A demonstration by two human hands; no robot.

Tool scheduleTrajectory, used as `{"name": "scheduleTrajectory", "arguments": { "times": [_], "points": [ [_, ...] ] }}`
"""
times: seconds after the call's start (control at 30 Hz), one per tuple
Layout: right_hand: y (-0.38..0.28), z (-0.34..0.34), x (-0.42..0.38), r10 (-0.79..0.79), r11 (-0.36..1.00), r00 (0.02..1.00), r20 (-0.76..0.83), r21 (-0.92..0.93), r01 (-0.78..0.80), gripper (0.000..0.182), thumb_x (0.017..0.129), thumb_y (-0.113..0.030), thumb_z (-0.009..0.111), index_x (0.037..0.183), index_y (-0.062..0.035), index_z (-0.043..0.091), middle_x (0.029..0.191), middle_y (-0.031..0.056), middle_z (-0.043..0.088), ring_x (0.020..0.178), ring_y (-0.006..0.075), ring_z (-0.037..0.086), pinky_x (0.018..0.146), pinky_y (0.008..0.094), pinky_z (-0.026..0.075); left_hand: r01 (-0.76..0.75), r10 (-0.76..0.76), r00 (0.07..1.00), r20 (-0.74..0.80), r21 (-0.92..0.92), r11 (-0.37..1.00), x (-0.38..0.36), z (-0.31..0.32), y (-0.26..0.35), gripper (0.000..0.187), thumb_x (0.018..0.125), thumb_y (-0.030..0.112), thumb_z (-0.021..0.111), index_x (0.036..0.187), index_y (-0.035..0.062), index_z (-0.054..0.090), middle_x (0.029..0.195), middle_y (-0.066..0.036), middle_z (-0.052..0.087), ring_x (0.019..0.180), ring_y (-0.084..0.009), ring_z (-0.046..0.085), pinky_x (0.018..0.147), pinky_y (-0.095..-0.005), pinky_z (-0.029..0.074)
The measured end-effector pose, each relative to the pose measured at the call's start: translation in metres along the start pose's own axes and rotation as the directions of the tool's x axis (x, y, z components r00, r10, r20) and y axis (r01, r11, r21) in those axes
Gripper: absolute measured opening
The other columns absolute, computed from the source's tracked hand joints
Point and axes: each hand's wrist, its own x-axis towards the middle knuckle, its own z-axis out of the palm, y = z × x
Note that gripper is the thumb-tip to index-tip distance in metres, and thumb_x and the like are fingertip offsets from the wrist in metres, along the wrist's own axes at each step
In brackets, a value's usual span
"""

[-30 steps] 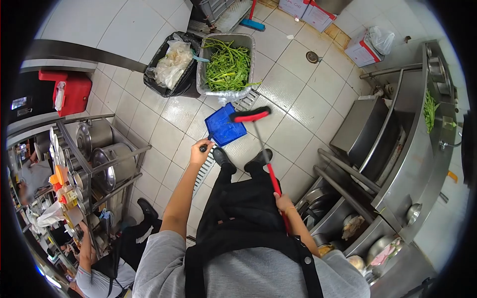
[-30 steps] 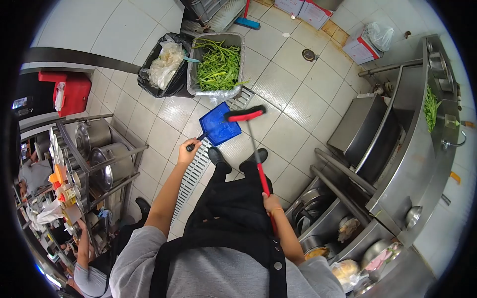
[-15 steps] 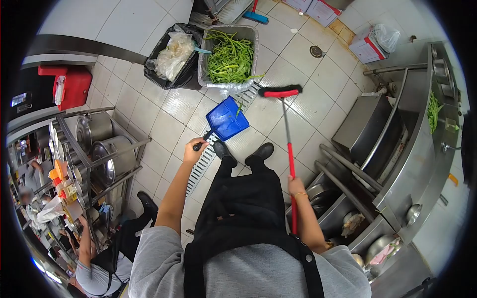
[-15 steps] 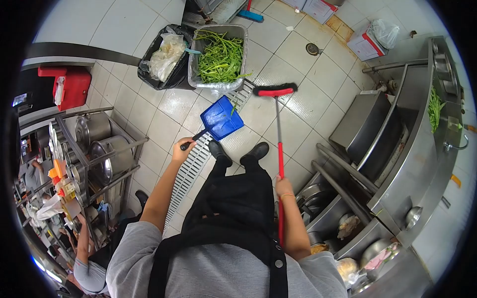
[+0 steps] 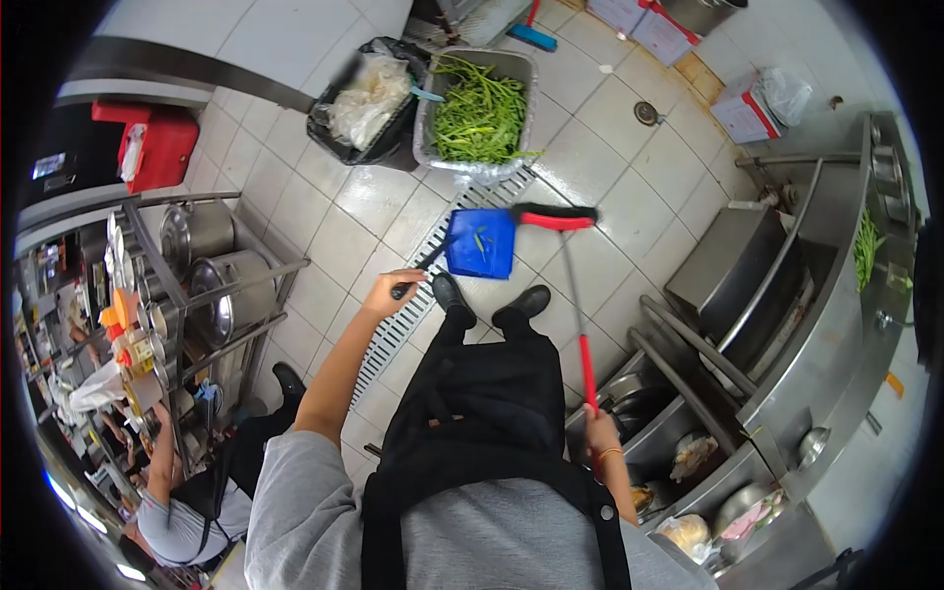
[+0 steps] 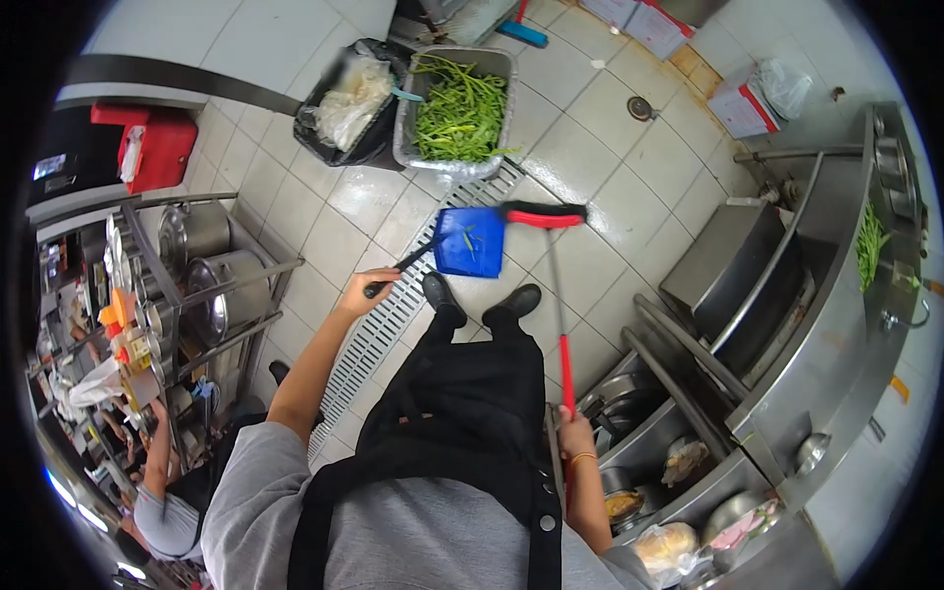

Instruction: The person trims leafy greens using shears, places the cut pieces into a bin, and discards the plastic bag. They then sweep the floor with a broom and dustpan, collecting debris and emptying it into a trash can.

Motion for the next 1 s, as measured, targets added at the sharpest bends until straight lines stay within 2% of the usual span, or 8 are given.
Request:
{"name": "scheduleTrajectory", "arguments": {
  "times": [0.03, 0.07, 0.2, 0.23, 0.3, 0.63, 0.77, 1.0],
  "points": [
    [-0.019, -0.012, -0.005, 0.088, 0.991, 0.994, -0.064, -0.094, -0.094, 0.054, 0.088, -0.046, 0.042, 0.098, 0.0051, 0.054, 0.08, 0.0261, 0.061, 0.075, 0.0377, 0.062, 0.065, 0.0438, 0.049, -0.005, 0.005, 1.0, 0.022, 0.001, 1.0, 0.002, 0.002, 0.003, 0.024, 0.073, 0.0, 0.06, 0.095, 0.0076, 0.066, 0.102, -0.016, 0.062, 0.097, -0.0271, 0.06, 0.085, -0.0323, 0.047],
    [0.007, -0.011, 0.025, -0.011, 0.982, 0.981, -0.194, -0.185, -0.025, 0.049, 0.089, -0.042, 0.042, 0.096, 0.005, 0.054, 0.087, 0.0276, 0.06, 0.088, 0.0422, 0.058, 0.074, 0.0468, 0.046, -0.008, 0.008, 0.999, 0.041, 0.0, 1.0, 0.004, 0.007, 0.006, 0.024, 0.073, 0.0, 0.06, 0.095, 0.0075, 0.066, 0.101, -0.016, 0.062, 0.097, -0.0276, 0.059, 0.085, -0.0327, 0.047],
    [0.017, -0.009, 0.043, -0.123, 0.96, 0.918, -0.378, -0.28, 0.013, 0.045, 0.087, -0.039, 0.046, 0.093, 0.0046, 0.055, 0.089, 0.0292, 0.059, 0.088, 0.0428, 0.057, 0.072, 0.0469, 0.046, -0.049, 0.058, 0.995, 0.082, -0.113, 0.992, 0.005, 0.043, -0.02, 0.03, 0.069, -0.003, 0.057, 0.096, 0.008, 0.065, 0.099, -0.015, 0.062, 0.095, -0.028, 0.059, 0.083, -0.034, 0.047],
    [0.015, -0.002, 0.041, -0.089, 0.982, 0.953, -0.29, -0.188, 0.035, 0.045, 0.086, -0.039, 0.048, 0.09, 0.005, 0.056, 0.086, 0.0286, 0.059, 0.088, 0.0423, 0.057, 0.07, 0.0464, 0.045, -0.129, 0.135, 0.987, 0.081, -0.084, 0.988, 0.004, 0.052, -0.028, 0.034, 0.066, -0.004, 0.055, 0.096, 0.0084, 0.066, 0.099, -0.015, 0.062, 0.095, -0.0286, 0.059, 0.083, -0.0341, 0.047],
    [0.05, 0.018, 0.068, -0.494, 0.858, 0.856, -0.156, -0.245, 0.451, 0.05, 0.086, -0.043, 0.048, 0.089, 0.0061, 0.057, 0.078, 0.0259, 0.061, 0.08, 0.0385, 0.061, 0.067, 0.044, 0.045, -0.101, 0.102, 0.995, -0.002, -0.171, 0.98, -0.005, 0.059, -0.032, 0.04, 0.058, -0.005, 0.056, 0.094, 0.0082, 0.067, 0.099, -0.014, 0.062, 0.096, -0.0275, 0.058, 0.084, -0.0342, 0.047],
    [-0.154, 0.052, 0.05, -0.542, 0.661, 0.825, 0.163, -0.523, 0.538, 0.046, 0.086, -0.04, 0.047, 0.094, 0.0048, 0.055, 0.082, 0.0252, 0.06, 0.081, 0.0375, 0.061, 0.067, 0.0441, 0.046, -0.005, -0.112, 0.926, -0.361, -0.307, 0.952, -0.13, -0.085, 0.039, 0.019, 0.07, -0.005, 0.057, 0.085, 0.0022, 0.066, 0.094, -0.011, 0.065, 0.097, -0.0211, 0.059, 0.087, -0.0319, 0.044],
    [-0.18, 0.061, 0.041, -0.58, 0.581, 0.789, 0.201, -0.576, 0.574, 0.045, 0.087, -0.039, 0.047, 0.095, 0.0043, 0.055, 0.083, 0.0249, 0.06, 0.082, 0.0371, 0.061, 0.068, 0.0441, 0.046, -0.086, -0.262, 0.733, -0.627, -0.468, 0.88, -0.189, -0.142, 0.123, 0.02, 0.083, 0.007, 0.057, 0.103, 0.0036, 0.063, 0.09, -0.01, 0.065, 0.083, -0.0139, 0.06, 0.075, -0.0277, 0.048],
    [-0.183, 0.068, 0.037, -0.608, 0.507, 0.76, 0.231, -0.623, 0.596, 0.043, 0.087, -0.037, 0.046, 0.098, 0.0035, 0.053, 0.086, 0.0243, 0.06, 0.082, 0.0364, 0.061, 0.068, 0.0442, 0.047, -0.322, -0.121, 0.099, -0.988, -0.146, 0.935, -0.242, -0.197, 0.216, 0.02, 0.088, 0.014, 0.053, 0.103, 0.0052, 0.063, 0.071, -0.003, 0.062, 0.053, -0.0043, 0.052, 0.046, -0.0179, 0.039]
  ]
}}
